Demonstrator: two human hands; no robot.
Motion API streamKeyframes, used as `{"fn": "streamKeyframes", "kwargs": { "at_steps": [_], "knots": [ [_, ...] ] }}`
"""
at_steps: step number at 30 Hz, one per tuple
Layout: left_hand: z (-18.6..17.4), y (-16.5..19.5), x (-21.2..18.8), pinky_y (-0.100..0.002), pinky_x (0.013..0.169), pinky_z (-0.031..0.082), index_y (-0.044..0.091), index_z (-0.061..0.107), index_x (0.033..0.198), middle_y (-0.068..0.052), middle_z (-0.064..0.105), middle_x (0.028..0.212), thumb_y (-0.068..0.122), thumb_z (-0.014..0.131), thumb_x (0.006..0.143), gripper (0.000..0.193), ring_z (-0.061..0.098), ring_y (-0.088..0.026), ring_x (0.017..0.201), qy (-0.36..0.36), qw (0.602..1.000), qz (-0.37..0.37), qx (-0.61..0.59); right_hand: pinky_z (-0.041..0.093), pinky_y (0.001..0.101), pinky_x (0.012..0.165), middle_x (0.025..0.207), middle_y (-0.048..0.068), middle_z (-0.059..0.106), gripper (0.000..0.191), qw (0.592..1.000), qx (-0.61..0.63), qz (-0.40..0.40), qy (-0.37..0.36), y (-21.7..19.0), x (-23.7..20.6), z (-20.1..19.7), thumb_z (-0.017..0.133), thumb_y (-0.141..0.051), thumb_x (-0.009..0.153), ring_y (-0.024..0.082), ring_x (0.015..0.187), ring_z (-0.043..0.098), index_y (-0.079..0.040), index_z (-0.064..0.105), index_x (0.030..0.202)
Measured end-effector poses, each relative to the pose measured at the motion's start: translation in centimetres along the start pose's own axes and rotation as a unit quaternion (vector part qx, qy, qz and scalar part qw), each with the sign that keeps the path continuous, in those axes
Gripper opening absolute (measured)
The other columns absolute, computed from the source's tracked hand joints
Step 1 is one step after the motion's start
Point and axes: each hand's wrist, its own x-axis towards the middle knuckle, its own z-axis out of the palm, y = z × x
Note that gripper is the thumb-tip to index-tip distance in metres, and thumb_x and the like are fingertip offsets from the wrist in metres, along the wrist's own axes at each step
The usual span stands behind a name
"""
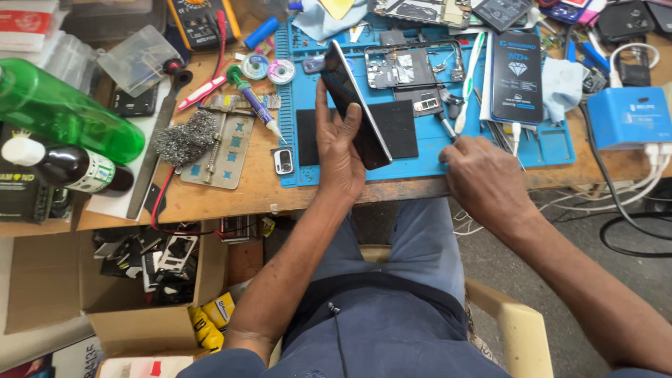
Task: The person repairs a disassembled smartphone at a workbench. They use a screwdriver to unscrew and pry components from the phone's rear housing, manipulate small internal parts, then lift and reposition the phone and its screen assembly while continuing to work on the device.
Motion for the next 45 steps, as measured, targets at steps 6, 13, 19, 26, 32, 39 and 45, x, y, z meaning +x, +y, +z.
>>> {"fn": "streamKeyframes", "kwargs": {
  "at_steps": [6,13,19,26,32,39,45],
  "knots": [
    [-0.1,0.2,-0.1,-0.035,0.114,0.047,0.015,0.012,0.171,-0.012,0.062,0.135,0.015,0.077,0.095,0.099,0.06,-0.017,0.125,-0.018,0.998,-0.002,0.057,0.056,0.0336,0.076,0.099,0.008,0.074,0.018,0.955,0.274,0.098,0.06,0.7,0.0,0.0,0.072,-0.005,0.086,0.02,0.084,0.068,-0.008,0.08,0.102],
    [0.6,0.6,-0.7,-0.033,0.113,0.049,0.014,0.013,0.17,-0.009,0.062,0.139,0.009,0.081,0.09,0.105,0.06,-0.016,0.127,-0.028,0.996,-0.003,0.087,0.055,0.022,0.079,0.107,0.005,0.071,0.02,0.779,0.595,0.108,0.169,-1.4,0.2,0.9,0.079,0.006,0.087,0.008,0.095,0.066,-0.004,0.076,0.105],
    [1.3,1.0,-1.1,-0.036,0.109,0.056,0.017,0.012,0.17,-0.011,0.064,0.129,0.01,0.081,0.089,0.107,0.064,-0.018,0.12,-0.032,0.987,-0.014,0.157,0.055,0.0205,0.075,0.104,0.007,0.073,0.015,0.735,0.635,0.1,0.218,-3.6,0.8,1.7,0.078,0.008,0.092,0.008,0.09,0.066,-0.002,0.077,0.103],
    [1.6,1.1,-1.3,-0.034,0.107,0.056,0.016,0.013,0.169,-0.009,0.065,0.13,0.011,0.084,0.088,0.108,0.065,-0.017,0.12,-0.041,0.988,-0.001,0.146,0.065,0.0257,0.081,0.095,0.011,0.076,0.015,0.666,0.685,0.165,0.247,-5.3,1.2,2.5,0.077,0.003,0.095,0.013,0.089,0.076,0.004,0.073,0.11],
    [1.5,1.0,-1.2,-0.035,0.102,0.059,0.016,0.011,0.17,-0.009,0.069,0.121,0.01,0.084,0.087,0.11,0.068,-0.017,0.113,-0.038,0.988,-0.004,0.152,0.065,0.0258,0.08,0.095,0.011,0.076,0.013,0.663,0.688,0.153,0.252,-5.5,1.1,2.6,0.076,0.004,0.096,0.013,0.09,0.076,0.003,0.073,0.108],
    [2.0,1.0,-1.5,-0.034,0.105,0.059,0.018,0.008,0.17,-0.01,0.066,0.131,0.006,0.082,0.089,0.11,0.068,-0.017,0.118,-0.035,0.981,0.012,0.188,0.06,0.021,0.074,0.099,0.009,0.073,0.012,0.729,0.626,0.147,0.236,-4.8,1.1,2.1,0.079,0.004,0.093,0.011,0.087,0.071,0.002,0.076,0.105],
    [2.2,0.9,-1.7,-0.035,0.104,0.059,0.019,0.007,0.17,-0.012,0.064,0.136,0.002,0.079,0.091,0.108,0.067,-0.019,0.12,-0.045,0.976,0.029,0.209,0.06,0.0226,0.077,0.097,0.009,0.074,0.01,0.692,0.665,0.163,0.227,-4.5,1.5,3.1,0.079,0.004,0.093,0.011,0.086,0.072,-0.001,0.076,0.101]
  ]
}}
